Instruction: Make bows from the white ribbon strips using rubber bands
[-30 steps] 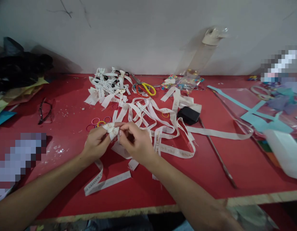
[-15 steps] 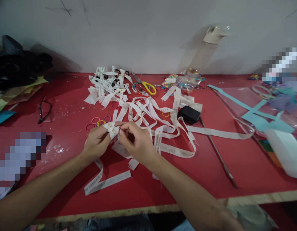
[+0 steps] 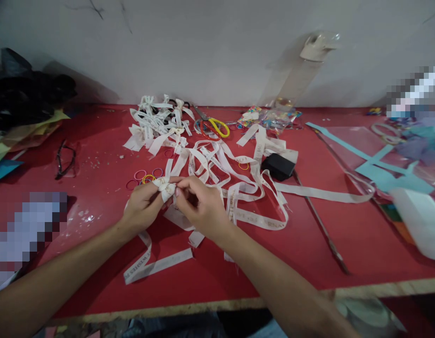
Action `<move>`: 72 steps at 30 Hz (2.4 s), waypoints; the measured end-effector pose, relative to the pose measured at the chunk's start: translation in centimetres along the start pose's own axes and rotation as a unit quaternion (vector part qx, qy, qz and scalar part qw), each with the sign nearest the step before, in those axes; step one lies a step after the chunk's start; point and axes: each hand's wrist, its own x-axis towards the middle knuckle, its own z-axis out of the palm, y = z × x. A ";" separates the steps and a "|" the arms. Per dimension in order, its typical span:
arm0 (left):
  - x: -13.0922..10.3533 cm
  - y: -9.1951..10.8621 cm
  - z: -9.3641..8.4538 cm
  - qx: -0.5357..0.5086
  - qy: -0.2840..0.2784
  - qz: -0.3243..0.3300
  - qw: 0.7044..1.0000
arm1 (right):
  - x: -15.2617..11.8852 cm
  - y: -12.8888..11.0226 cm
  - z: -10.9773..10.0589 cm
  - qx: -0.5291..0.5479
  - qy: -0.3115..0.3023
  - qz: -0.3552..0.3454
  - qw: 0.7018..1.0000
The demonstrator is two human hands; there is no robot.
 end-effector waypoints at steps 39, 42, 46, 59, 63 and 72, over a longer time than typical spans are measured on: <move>0.1 -0.2 0.3 -0.026 -0.003 -0.008 1.000 | 0.0 -0.1 -0.1 -0.017 0.001 -0.010 1.000; 0.1 -0.1 0.3 -0.029 -0.005 -0.007 1.000 | 0.1 0.0 -0.2 -0.012 0.002 -0.021 1.000; 0.1 -0.1 0.3 -0.033 -0.007 -0.005 0.999 | 0.1 0.0 -0.2 -0.011 0.004 -0.030 0.999; 0.1 -0.2 0.3 -0.022 0.003 -0.001 1.000 | 0.1 -0.1 -0.2 -0.026 0.004 -0.035 0.999; 0.0 -0.4 0.3 -0.023 0.001 -0.006 1.000 | 0.0 0.0 -0.2 -0.030 0.003 -0.030 0.999; -0.3 -0.5 0.0 -0.002 -0.003 -0.003 1.000 | -0.1 0.0 -0.3 -0.029 0.011 -0.052 0.998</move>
